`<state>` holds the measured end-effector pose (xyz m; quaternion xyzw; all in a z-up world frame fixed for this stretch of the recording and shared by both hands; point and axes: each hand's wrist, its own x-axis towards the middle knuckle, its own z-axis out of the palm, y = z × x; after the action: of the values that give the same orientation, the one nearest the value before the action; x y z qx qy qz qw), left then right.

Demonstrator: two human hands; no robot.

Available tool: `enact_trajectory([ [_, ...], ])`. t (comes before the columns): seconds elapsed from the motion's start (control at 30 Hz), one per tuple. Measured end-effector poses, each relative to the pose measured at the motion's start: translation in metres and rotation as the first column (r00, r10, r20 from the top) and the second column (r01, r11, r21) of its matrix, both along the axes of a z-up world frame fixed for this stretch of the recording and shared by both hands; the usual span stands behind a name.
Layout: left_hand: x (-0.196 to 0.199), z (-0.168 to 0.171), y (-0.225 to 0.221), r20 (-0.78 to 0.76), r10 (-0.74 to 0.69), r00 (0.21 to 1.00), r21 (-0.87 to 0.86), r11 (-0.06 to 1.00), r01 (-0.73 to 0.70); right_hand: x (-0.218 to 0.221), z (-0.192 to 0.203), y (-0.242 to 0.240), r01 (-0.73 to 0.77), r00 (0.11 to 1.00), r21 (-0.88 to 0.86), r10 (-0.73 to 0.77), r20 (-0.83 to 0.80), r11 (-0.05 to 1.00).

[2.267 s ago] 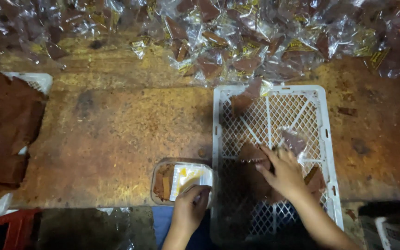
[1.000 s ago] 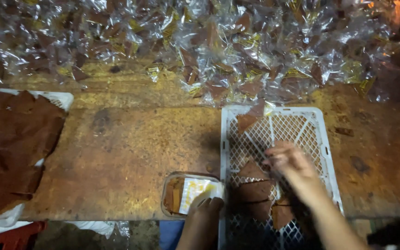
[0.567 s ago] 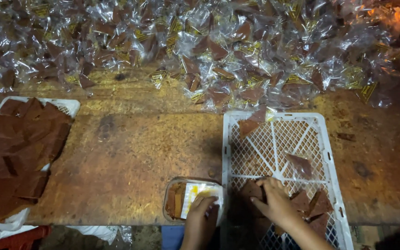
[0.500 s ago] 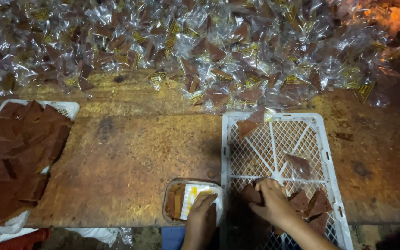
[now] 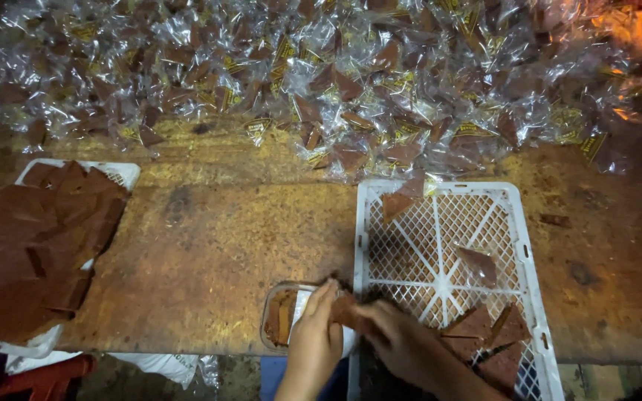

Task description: Packing flat brown food items into individual plastic bags at a production table.

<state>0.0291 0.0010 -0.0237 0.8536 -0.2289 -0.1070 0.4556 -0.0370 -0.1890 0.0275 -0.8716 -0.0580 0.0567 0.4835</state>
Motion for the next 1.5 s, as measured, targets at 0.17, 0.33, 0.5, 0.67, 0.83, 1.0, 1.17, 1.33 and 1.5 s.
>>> enact_trajectory([
  [0.17, -0.02, 0.004, -0.007, 0.149, -0.054, 0.987, 0.048, 0.998, 0.048, 0.004, 0.016, -0.028, -0.221, 0.939, -0.053, 0.227, 0.257, 0.974],
  [0.33, -0.035, 0.081, -0.047, -0.322, 0.012, 0.947, -0.034, 0.999, -0.024, 0.013, 0.064, -0.018, 0.082, 0.959, 0.006, -0.077, -0.274, 0.997],
  [0.5, -0.041, 0.039, -0.038, 0.255, -0.441, 0.86, -0.201, 0.846, 0.494, 0.001, 0.023, -0.074, -0.024, 0.768, -0.433, -0.26, -0.584, 0.901],
  [0.67, -0.019, -0.015, -0.004, -0.013, -0.114, 0.993, 0.2, 0.973, 0.114, -0.016, 0.051, -0.11, 0.172, 0.852, 0.345, -0.315, 0.418, 0.923],
  [0.83, -0.025, -0.001, 0.004, 0.12, -0.143, 0.982, 0.238, 0.965, 0.111, -0.017, 0.038, -0.072, 0.137, 0.982, -0.246, -0.164, -0.093, 0.959],
  [1.0, -0.017, -0.023, 0.016, 0.062, -0.015, 0.998, 0.103, 0.995, 0.008, -0.047, -0.099, -0.074, -0.188, 0.982, -0.516, 0.155, -0.106, 0.836],
  [1.17, -0.018, -0.022, 0.017, 0.113, 0.058, 0.992, -0.12, 0.992, -0.044, -0.034, -0.016, -0.078, 0.23, 0.884, -0.274, -0.319, -0.342, 0.934],
  [1.33, -0.022, -0.003, -0.006, 0.124, -0.048, 0.991, -0.167, 0.984, 0.068, -0.05, -0.055, -0.083, 0.316, 0.921, 0.209, -0.352, 0.167, 0.925],
  [1.5, -0.021, 0.026, -0.03, -0.019, -0.209, 0.978, -0.016, 0.978, 0.209, -0.029, -0.001, -0.038, -0.069, 0.967, 0.156, 0.028, 0.252, 0.985],
])
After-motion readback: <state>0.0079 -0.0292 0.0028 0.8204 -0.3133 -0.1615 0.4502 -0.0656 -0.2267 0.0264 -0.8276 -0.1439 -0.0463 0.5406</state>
